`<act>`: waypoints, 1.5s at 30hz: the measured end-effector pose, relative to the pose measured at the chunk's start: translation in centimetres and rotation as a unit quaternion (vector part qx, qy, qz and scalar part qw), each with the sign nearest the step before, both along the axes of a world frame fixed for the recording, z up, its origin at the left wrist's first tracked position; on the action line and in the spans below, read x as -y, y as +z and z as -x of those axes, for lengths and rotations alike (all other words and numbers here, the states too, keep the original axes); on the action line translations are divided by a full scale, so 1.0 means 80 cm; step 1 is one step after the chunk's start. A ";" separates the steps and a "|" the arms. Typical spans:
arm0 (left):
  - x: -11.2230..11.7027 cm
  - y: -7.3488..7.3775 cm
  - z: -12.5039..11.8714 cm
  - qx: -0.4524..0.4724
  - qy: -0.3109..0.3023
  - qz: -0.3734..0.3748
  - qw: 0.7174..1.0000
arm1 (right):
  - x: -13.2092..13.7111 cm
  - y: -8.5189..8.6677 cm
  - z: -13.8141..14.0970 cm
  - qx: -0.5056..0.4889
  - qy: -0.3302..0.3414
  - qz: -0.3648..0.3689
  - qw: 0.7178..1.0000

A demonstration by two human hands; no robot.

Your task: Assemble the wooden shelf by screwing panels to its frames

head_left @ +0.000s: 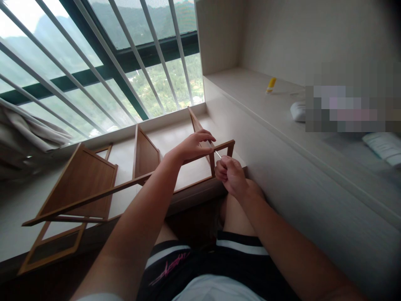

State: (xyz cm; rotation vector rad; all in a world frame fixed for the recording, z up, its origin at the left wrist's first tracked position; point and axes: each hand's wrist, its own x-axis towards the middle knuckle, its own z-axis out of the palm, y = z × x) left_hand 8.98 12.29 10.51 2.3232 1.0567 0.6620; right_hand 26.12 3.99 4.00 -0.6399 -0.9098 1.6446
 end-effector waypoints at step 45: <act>-0.001 0.000 0.000 -0.001 -0.004 -0.007 1.000 | -0.028 0.034 -0.042 0.526 -0.060 -0.308 0.791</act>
